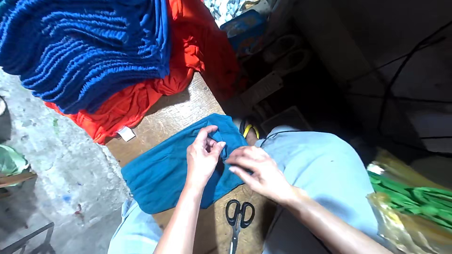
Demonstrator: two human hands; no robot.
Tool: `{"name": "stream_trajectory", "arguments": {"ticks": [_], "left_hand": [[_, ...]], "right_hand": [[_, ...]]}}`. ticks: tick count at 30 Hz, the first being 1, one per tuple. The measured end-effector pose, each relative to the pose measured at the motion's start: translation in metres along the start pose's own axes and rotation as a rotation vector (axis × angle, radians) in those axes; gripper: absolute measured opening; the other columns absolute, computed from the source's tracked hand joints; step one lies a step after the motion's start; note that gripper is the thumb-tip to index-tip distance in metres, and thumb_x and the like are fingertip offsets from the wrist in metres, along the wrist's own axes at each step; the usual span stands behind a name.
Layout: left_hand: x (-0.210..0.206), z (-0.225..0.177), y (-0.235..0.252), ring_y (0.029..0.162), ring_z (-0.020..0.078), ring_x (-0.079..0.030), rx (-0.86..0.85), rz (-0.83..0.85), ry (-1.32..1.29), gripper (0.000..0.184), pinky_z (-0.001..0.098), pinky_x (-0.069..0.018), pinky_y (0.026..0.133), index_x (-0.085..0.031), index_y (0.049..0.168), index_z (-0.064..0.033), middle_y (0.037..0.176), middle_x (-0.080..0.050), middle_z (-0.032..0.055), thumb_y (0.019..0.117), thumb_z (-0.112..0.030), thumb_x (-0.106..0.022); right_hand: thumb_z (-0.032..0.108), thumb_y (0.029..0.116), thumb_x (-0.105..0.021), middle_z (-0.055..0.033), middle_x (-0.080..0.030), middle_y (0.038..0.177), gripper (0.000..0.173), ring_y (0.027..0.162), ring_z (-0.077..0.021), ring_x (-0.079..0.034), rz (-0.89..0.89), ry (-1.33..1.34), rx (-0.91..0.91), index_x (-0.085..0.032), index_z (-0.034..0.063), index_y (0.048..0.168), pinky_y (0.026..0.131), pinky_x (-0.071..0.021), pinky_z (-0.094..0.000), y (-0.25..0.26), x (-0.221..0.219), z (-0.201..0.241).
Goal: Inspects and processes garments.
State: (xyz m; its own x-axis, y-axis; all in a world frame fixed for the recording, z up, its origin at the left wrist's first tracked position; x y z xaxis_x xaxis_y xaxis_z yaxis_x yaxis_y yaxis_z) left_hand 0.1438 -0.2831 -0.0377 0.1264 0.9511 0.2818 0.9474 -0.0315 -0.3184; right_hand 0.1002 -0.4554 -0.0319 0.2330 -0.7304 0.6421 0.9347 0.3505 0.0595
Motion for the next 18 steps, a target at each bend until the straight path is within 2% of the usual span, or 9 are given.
{"name": "stream_trajectory", "arguments": {"ticks": [1, 3, 5, 6, 9, 12, 14, 16, 18], "left_hand": [[0.000, -0.001, -0.001, 0.058, 0.0072, -0.061, 0.004, 0.002, 0.014, 0.042, 0.0215, -0.0529, 0.054, -0.062, 0.130, -0.0094, 0.076, -0.065, 0.0017, 0.0906, -0.003, -0.073], [0.003, -0.002, -0.006, 0.058, 0.0064, -0.058, -0.005, 0.026, -0.008, 0.040, 0.0191, -0.0489, 0.053, -0.060, 0.131, -0.0100, 0.078, -0.063, 0.0023, 0.0934, -0.002, -0.069], [0.005, 0.000, -0.008, 0.062, 0.0057, -0.058, -0.021, 0.036, -0.042, 0.037, 0.0182, -0.0492, 0.055, -0.061, 0.130, -0.0091, 0.081, -0.063, 0.0020, 0.0945, -0.001, -0.066], [0.005, 0.001, -0.008, 0.063, 0.0056, -0.058, -0.023, 0.041, -0.053, 0.036, 0.0182, -0.0492, 0.056, -0.061, 0.129, -0.0087, 0.082, -0.063, 0.0017, 0.0946, 0.000, -0.065], [0.007, 0.001, -0.008, 0.067, 0.0058, -0.059, -0.022, 0.057, -0.080, 0.037, 0.0186, -0.0509, 0.059, -0.061, 0.129, -0.0088, 0.087, -0.063, 0.0017, 0.0936, 0.002, -0.063], [0.010, 0.001, -0.008, 0.072, 0.0061, -0.061, -0.019, 0.075, -0.099, 0.039, 0.0188, -0.0526, 0.063, -0.061, 0.129, -0.0092, 0.090, -0.063, 0.0021, 0.0925, 0.005, -0.061], [0.009, 0.002, -0.007, 0.072, 0.0058, -0.062, -0.023, 0.068, -0.135, 0.037, 0.0185, -0.0538, 0.064, -0.062, 0.127, -0.0074, 0.091, -0.064, 0.0022, 0.0920, 0.005, -0.062], [0.009, 0.005, -0.005, 0.072, 0.0052, -0.064, -0.029, 0.047, -0.185, 0.033, 0.0191, -0.0557, 0.065, -0.063, 0.123, -0.0039, 0.089, -0.065, 0.0017, 0.0912, 0.004, -0.062], [0.009, 0.007, -0.003, 0.073, 0.0062, -0.065, -0.052, 0.072, -0.232, 0.030, 0.0209, -0.0573, 0.067, -0.062, 0.124, -0.0015, 0.090, -0.067, 0.0021, 0.0947, 0.000, -0.061]], "right_hand": [[0.022, 0.0973, -0.064, -0.0079, -0.071, 0.105, 0.021, 0.099, -0.0217, -0.068, -0.063, 0.022, -0.105, -0.075, 0.0068, 0.105, 0.085, -0.0552, -0.0412, 0.003, 0.005, 0.000], [0.023, 0.0956, -0.070, -0.0145, -0.067, 0.104, 0.030, 0.086, -0.0228, -0.065, -0.144, 0.047, -0.311, -0.066, -0.0004, 0.114, 0.072, -0.0536, -0.0393, 0.015, 0.011, -0.008], [0.019, 0.0914, -0.075, -0.0167, -0.065, 0.100, 0.035, 0.080, -0.0237, -0.063, -0.144, 0.072, -0.404, -0.064, -0.0023, 0.116, 0.070, -0.0519, -0.0405, 0.029, 0.010, -0.018], [0.014, 0.0914, -0.075, -0.0152, -0.065, 0.095, 0.027, 0.077, -0.0214, -0.061, -0.141, 0.112, -0.425, -0.066, -0.0023, 0.111, 0.069, -0.0508, -0.0382, 0.034, 0.010, -0.019], [0.011, 0.0956, -0.068, 0.0007, -0.064, 0.083, 0.005, 0.070, -0.0006, -0.056, -0.176, 0.317, -0.512, -0.068, 0.0057, 0.096, 0.064, -0.0464, -0.0181, 0.042, 0.011, -0.028], [0.008, 0.0968, -0.067, 0.0032, -0.060, 0.077, 0.004, 0.063, 0.0010, -0.053, -0.249, 0.496, -0.576, -0.062, 0.0074, 0.097, 0.056, -0.0422, -0.0143, 0.037, 0.010, -0.025], [0.011, 0.0987, -0.065, -0.0005, -0.057, 0.081, 0.008, 0.064, -0.0040, -0.053, -0.283, 0.366, -0.524, -0.058, 0.0084, 0.100, 0.056, -0.0438, -0.0179, 0.029, 0.014, -0.015], [0.020, 0.0970, -0.067, -0.0088, -0.062, 0.092, 0.019, 0.079, -0.0161, -0.060, -0.265, 0.143, -0.339, -0.062, 0.0026, 0.105, 0.070, -0.0497, -0.0330, 0.023, 0.013, -0.008], [0.037, 0.0878, -0.076, -0.0142, -0.067, 0.096, 0.043, 0.086, -0.0286, -0.065, -0.147, -0.002, -0.192, -0.067, 0.0004, 0.110, 0.073, -0.0540, -0.0475, 0.020, 0.005, 0.003]]}}
Point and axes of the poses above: each hand's wrist, its own y-axis towards the middle knuckle, its own x-axis out of the back of the hand, z = x × y, the point moved 2 cm from there along y, towards the middle knuckle
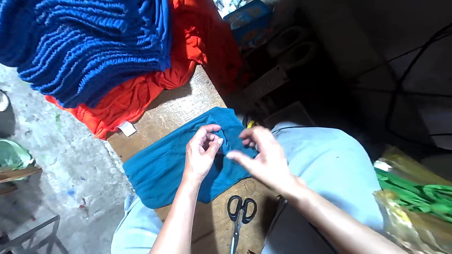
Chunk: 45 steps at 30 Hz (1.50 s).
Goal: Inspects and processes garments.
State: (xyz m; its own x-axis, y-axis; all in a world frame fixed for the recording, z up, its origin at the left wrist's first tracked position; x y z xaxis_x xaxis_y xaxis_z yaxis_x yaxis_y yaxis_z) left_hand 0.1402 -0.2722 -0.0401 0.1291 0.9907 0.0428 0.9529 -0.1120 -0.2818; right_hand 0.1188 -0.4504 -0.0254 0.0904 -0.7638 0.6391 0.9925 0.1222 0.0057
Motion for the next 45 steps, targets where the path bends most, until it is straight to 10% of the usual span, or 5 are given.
{"name": "stream_trajectory", "arguments": {"ticks": [10, 20, 27, 37, 45], "left_hand": [[0.002, 0.002, 0.001, 0.080, 0.0133, -0.072, 0.004, 0.006, -0.072, 0.027, 0.0291, -0.0633, 0.075, -0.062, 0.123, 0.0013, 0.095, -0.070, 0.0066, 0.0973, 0.005, -0.054], [-0.007, -0.006, 0.006, 0.069, 0.0162, -0.072, 0.093, -0.084, -0.077, 0.077, 0.0302, -0.0640, 0.065, -0.024, 0.162, -0.0145, 0.093, -0.067, 0.0090, 0.0967, 0.006, -0.058], [-0.009, -0.007, 0.007, 0.064, 0.0125, -0.070, 0.139, -0.150, -0.010, 0.009, 0.0286, -0.0630, 0.061, -0.060, 0.105, -0.0007, 0.082, -0.066, 0.0066, 0.1043, -0.004, -0.052], [-0.011, -0.007, 0.008, 0.064, 0.0139, -0.071, 0.150, -0.150, -0.017, 0.039, 0.0285, -0.0635, 0.061, -0.050, 0.143, -0.0027, 0.086, -0.066, 0.0089, 0.1035, -0.002, -0.052], [-0.011, -0.007, 0.008, 0.064, 0.0127, -0.071, 0.130, -0.144, 0.015, 0.042, 0.0275, -0.0631, 0.061, -0.052, 0.143, -0.0033, 0.086, -0.067, 0.0087, 0.1020, -0.001, -0.055]], "right_hand": [[0.010, 0.1037, -0.057, 0.0029, -0.063, 0.074, 0.011, 0.063, -0.0004, -0.057, 0.063, 0.507, -0.535, -0.062, 0.0071, 0.094, 0.058, -0.0460, -0.0151, 0.005, 0.009, -0.010], [0.014, 0.0945, -0.069, -0.0071, -0.060, 0.084, 0.010, 0.070, -0.0178, -0.058, 0.106, -0.019, -0.175, -0.071, 0.0045, 0.099, 0.063, -0.0479, -0.0359, 0.015, -0.006, 0.002], [0.018, 0.0926, -0.065, -0.0035, -0.065, 0.084, 0.014, 0.080, -0.0189, -0.065, 0.154, -0.024, 0.109, -0.075, 0.0101, 0.100, 0.071, -0.0539, -0.0355, -0.006, -0.007, -0.004], [0.023, 0.1003, -0.065, -0.0201, -0.068, 0.097, 0.026, 0.090, -0.0361, -0.068, 0.247, -0.101, -0.060, -0.069, -0.0023, 0.106, 0.076, -0.0521, -0.0554, 0.078, 0.005, -0.018], [0.007, 0.0942, -0.064, -0.0102, -0.067, 0.096, 0.023, 0.080, -0.0123, -0.064, 0.198, 0.174, 0.028, -0.062, 0.0001, 0.116, 0.073, -0.0535, -0.0277, 0.080, 0.005, 0.001]]}}
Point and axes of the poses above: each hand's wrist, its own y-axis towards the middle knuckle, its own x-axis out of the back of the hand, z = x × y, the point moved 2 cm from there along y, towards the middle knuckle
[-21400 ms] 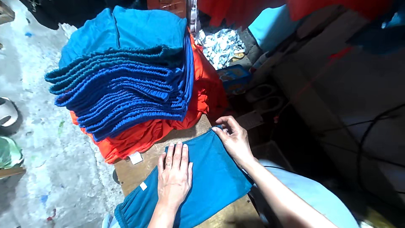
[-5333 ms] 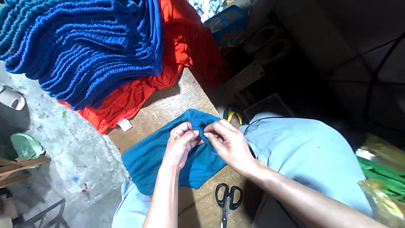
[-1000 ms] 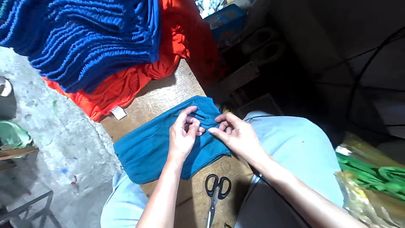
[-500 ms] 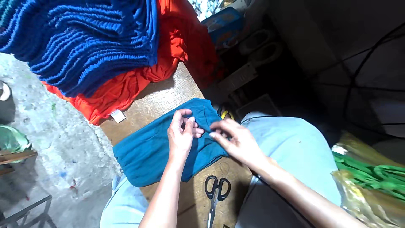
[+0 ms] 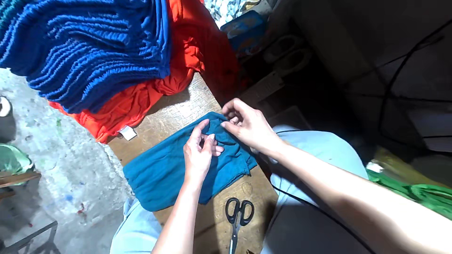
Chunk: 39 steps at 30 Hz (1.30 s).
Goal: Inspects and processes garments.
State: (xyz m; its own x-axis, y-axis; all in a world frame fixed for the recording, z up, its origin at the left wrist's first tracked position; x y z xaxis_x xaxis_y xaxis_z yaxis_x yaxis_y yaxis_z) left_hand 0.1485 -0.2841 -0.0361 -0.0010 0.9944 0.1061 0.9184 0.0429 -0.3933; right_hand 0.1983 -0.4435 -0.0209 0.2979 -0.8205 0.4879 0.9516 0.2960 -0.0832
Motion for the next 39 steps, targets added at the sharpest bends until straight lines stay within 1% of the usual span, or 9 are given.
{"name": "stream_trajectory", "arguments": {"ticks": [2, 8, 14, 24, 26, 29, 33, 37, 39], "left_hand": [[0.000, 0.000, 0.000, 0.064, 0.0126, -0.071, -0.001, -0.001, 0.006, 0.041, 0.0275, -0.0630, 0.061, -0.053, 0.143, -0.0033, 0.086, -0.067, 0.0088, 0.1022, -0.001, -0.055], [0.001, 0.000, -0.001, 0.064, 0.0134, -0.071, 0.001, -0.002, 0.005, 0.038, 0.0280, -0.0635, 0.062, -0.055, 0.140, -0.0021, 0.086, -0.067, 0.0093, 0.1021, -0.001, -0.055], [0.000, 0.002, -0.002, 0.065, 0.0125, -0.071, -0.021, -0.006, 0.007, 0.033, 0.0276, -0.0632, 0.062, -0.058, 0.135, -0.0011, 0.085, -0.068, 0.0086, 0.1022, 0.000, -0.054], [0.000, 0.002, -0.002, 0.064, 0.0123, -0.071, -0.035, -0.002, -0.006, 0.034, 0.0274, -0.0630, 0.061, -0.058, 0.136, -0.0021, 0.084, -0.068, 0.0079, 0.1027, 0.000, -0.053], [0.000, 0.001, -0.002, 0.065, 0.0120, -0.071, -0.022, -0.003, -0.003, 0.034, 0.0270, -0.0628, 0.062, -0.058, 0.137, -0.0024, 0.086, -0.068, 0.0082, 0.1029, -0.001, -0.053], [0.000, 0.001, -0.003, 0.065, 0.0121, -0.071, -0.012, 0.001, -0.005, 0.034, 0.0268, -0.0629, 0.062, -0.059, 0.136, -0.0013, 0.086, -0.068, 0.0088, 0.1028, -0.001, -0.054], [0.000, 0.000, -0.003, 0.065, 0.0113, -0.070, -0.004, 0.006, 0.002, 0.033, 0.0257, -0.0623, 0.062, -0.059, 0.136, -0.0006, 0.086, -0.068, 0.0090, 0.1032, -0.001, -0.053], [0.000, 0.000, -0.003, 0.065, 0.0122, -0.071, -0.008, 0.001, -0.009, 0.038, 0.0265, -0.0630, 0.062, -0.055, 0.141, -0.0020, 0.086, -0.067, 0.0092, 0.1030, -0.001, -0.053], [0.000, -0.001, -0.002, 0.064, 0.0138, -0.071, 0.018, -0.007, -0.031, 0.044, 0.0279, -0.0632, 0.061, -0.048, 0.147, -0.0039, 0.086, -0.066, 0.0096, 0.1030, -0.001, -0.053]], "right_hand": [[0.014, 0.0949, -0.071, -0.0088, -0.064, 0.089, 0.037, 0.072, -0.0137, -0.059, 0.073, 0.024, -0.091, -0.057, 0.0004, 0.127, 0.068, -0.0509, -0.0315, 0.011, -0.003, -0.001], [0.008, 0.0941, -0.065, -0.0110, -0.069, 0.090, 0.013, 0.077, -0.0205, -0.064, -0.067, -0.058, 0.057, -0.069, 0.0030, 0.105, 0.070, -0.0524, -0.0396, 0.012, -0.009, -0.002], [0.005, 0.0893, -0.073, -0.0060, -0.072, 0.095, 0.028, 0.075, -0.0017, -0.064, -0.187, 0.180, -0.036, -0.070, 0.0031, 0.117, 0.069, -0.0518, -0.0156, -0.010, -0.018, 0.004], [-0.006, 0.1000, -0.048, -0.0096, -0.054, 0.150, 0.047, 0.133, -0.0095, -0.056, -0.101, 0.477, -0.124, -0.053, 0.0022, 0.146, 0.112, -0.0437, -0.0246, -0.012, -0.026, -0.004], [-0.005, 0.0989, -0.051, -0.0047, -0.048, 0.156, 0.057, 0.126, -0.0036, -0.058, -0.044, 0.438, -0.108, -0.045, 0.0082, 0.154, 0.105, -0.0473, -0.0204, -0.013, -0.026, -0.005], [-0.004, 0.0930, -0.060, -0.0056, -0.047, 0.155, 0.064, 0.076, 0.0033, -0.057, -0.195, 0.450, -0.111, -0.045, 0.0091, 0.154, 0.064, -0.0475, -0.0156, -0.016, -0.019, -0.007], [0.003, 0.0961, -0.060, -0.0069, -0.028, 0.164, 0.071, 0.081, 0.0039, -0.062, -0.439, 0.537, -0.202, -0.030, 0.0084, 0.160, 0.073, -0.0547, -0.0158, -0.018, 0.008, -0.016], [0.015, 0.0999, -0.061, -0.0129, -0.058, 0.139, 0.049, 0.105, -0.0094, -0.066, -0.307, 0.275, -0.230, -0.049, 0.0022, 0.145, 0.083, -0.0562, -0.0249, -0.035, 0.007, -0.019], [0.017, 0.0983, -0.065, -0.0140, -0.066, 0.120, 0.041, 0.091, -0.0156, -0.067, -0.248, 0.081, -0.240, -0.056, 0.0020, 0.136, 0.074, -0.0559, -0.0317, -0.054, 0.001, -0.016]]}}
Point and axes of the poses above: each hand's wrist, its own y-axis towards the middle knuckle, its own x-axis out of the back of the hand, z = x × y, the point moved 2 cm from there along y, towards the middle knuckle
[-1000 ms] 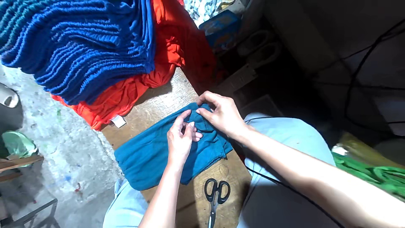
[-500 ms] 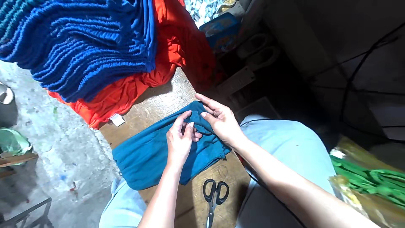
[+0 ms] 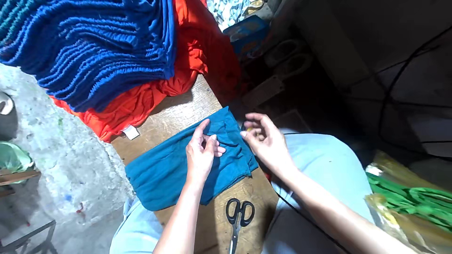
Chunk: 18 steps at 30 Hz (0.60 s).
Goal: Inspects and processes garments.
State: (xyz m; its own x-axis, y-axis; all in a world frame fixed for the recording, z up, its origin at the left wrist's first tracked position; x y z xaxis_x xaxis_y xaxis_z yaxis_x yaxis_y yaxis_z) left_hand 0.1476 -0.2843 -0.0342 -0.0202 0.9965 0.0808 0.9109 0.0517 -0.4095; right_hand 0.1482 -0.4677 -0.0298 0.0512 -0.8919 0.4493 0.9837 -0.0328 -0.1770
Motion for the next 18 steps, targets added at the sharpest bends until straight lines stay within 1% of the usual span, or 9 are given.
{"name": "stream_trajectory", "arguments": {"ticks": [2, 4, 6, 8, 10, 12, 13, 15, 18], "left_hand": [[-0.001, -0.007, 0.000, 0.064, 0.0147, -0.071, 0.049, 0.003, 0.059, 0.048, 0.0288, -0.0634, 0.062, -0.044, 0.150, -0.0057, 0.087, -0.067, 0.0104, 0.1035, -0.003, -0.054], [-0.002, -0.017, 0.000, 0.066, 0.0147, -0.072, 0.032, 0.015, 0.264, 0.043, 0.0299, -0.0635, 0.063, -0.050, 0.146, -0.0056, 0.090, -0.069, 0.0113, 0.1033, -0.007, -0.057], [-0.003, -0.027, 0.000, 0.068, 0.0168, -0.071, -0.075, -0.001, 0.532, 0.034, 0.0347, -0.0614, 0.064, -0.060, 0.136, -0.0069, 0.094, -0.072, 0.0118, 0.1022, -0.010, -0.059], [-0.006, -0.037, 0.003, 0.070, 0.0209, -0.068, -0.203, -0.043, 0.722, 0.028, 0.0405, -0.0562, 0.065, -0.066, 0.128, -0.0074, 0.094, -0.072, 0.0119, 0.1008, -0.012, -0.061], [-0.010, -0.042, 0.010, 0.080, 0.0295, -0.066, -0.287, -0.053, 0.843, 0.027, 0.0485, -0.0535, 0.070, -0.069, 0.123, -0.0051, 0.101, -0.069, 0.0158, 0.0976, -0.011, -0.066], [-0.010, -0.041, 0.022, 0.095, 0.0351, -0.067, -0.253, 0.002, 0.924, 0.023, 0.0533, -0.0544, 0.079, -0.071, 0.118, -0.0055, 0.111, -0.065, 0.0192, 0.0960, -0.012, -0.069], [-0.009, -0.039, 0.027, 0.096, 0.0346, -0.066, -0.237, 0.023, 0.926, 0.018, 0.0526, -0.0540, 0.081, -0.072, 0.112, -0.0051, 0.111, -0.064, 0.0190, 0.0957, -0.011, -0.070], [-0.004, -0.038, 0.036, 0.087, 0.0298, -0.065, -0.268, 0.021, 0.827, 0.011, 0.0475, -0.0536, 0.076, -0.072, 0.103, -0.0025, 0.104, -0.063, 0.0175, 0.0957, -0.010, -0.069], [0.003, -0.038, 0.037, 0.074, 0.0138, -0.057, -0.315, -0.022, 0.618, 0.010, 0.0301, -0.0487, 0.069, -0.068, 0.103, -0.0033, 0.098, -0.061, 0.0100, 0.0964, -0.011, -0.067]], "right_hand": [[0.019, 0.0980, -0.066, -0.0093, -0.065, 0.094, 0.033, 0.072, -0.0174, -0.062, 0.014, -0.150, 0.025, -0.058, 0.0017, 0.125, 0.062, -0.0530, -0.0356, -0.027, 0.003, 0.000], [0.026, 0.0970, -0.064, -0.0008, -0.059, 0.078, 0.025, 0.062, -0.0126, -0.056, 0.036, -0.234, 0.052, -0.063, 0.0068, 0.113, 0.053, -0.0478, -0.0317, -0.052, 0.008, -0.004], [0.034, 0.0924, -0.068, 0.0010, -0.058, 0.077, 0.030, 0.062, -0.0112, -0.054, 0.068, -0.261, 0.058, -0.067, 0.0083, 0.108, 0.054, -0.0471, -0.0308, -0.070, 0.010, -0.010], [0.042, 0.0860, -0.074, -0.0022, -0.061, 0.081, 0.042, 0.068, -0.0160, -0.057, 0.103, -0.281, 0.037, -0.070, 0.0070, 0.110, 0.058, -0.0485, -0.0364, -0.079, 0.008, -0.014], [0.042, 0.0823, -0.079, -0.0055, -0.064, 0.086, 0.047, 0.074, -0.0216, -0.060, 0.142, -0.294, 0.006, -0.071, 0.0063, 0.112, 0.062, -0.0497, -0.0419, -0.080, 0.004, -0.011], [0.038, 0.0842, -0.078, -0.0041, -0.063, 0.083, 0.038, 0.074, -0.0222, -0.061, 0.165, -0.336, 0.017, -0.072, 0.0078, 0.107, 0.062, -0.0499, -0.0419, -0.079, 0.000, -0.010], [0.032, 0.0870, -0.076, -0.0039, -0.063, 0.080, 0.029, 0.074, -0.0228, -0.062, 0.170, -0.352, 0.029, -0.072, 0.0080, 0.103, 0.063, -0.0506, -0.0421, -0.079, -0.001, -0.010], [0.019, 0.0904, -0.073, -0.0048, -0.064, 0.078, 0.013, 0.075, -0.0235, -0.064, 0.167, -0.339, 0.033, -0.073, 0.0077, 0.095, 0.064, -0.0526, -0.0426, -0.078, -0.001, -0.011], [0.013, 0.0889, -0.073, -0.0055, -0.064, 0.082, 0.006, 0.078, -0.0222, -0.065, 0.124, -0.302, 0.045, -0.072, 0.0074, 0.090, 0.066, -0.0543, -0.0412, -0.081, 0.000, -0.014]]}}
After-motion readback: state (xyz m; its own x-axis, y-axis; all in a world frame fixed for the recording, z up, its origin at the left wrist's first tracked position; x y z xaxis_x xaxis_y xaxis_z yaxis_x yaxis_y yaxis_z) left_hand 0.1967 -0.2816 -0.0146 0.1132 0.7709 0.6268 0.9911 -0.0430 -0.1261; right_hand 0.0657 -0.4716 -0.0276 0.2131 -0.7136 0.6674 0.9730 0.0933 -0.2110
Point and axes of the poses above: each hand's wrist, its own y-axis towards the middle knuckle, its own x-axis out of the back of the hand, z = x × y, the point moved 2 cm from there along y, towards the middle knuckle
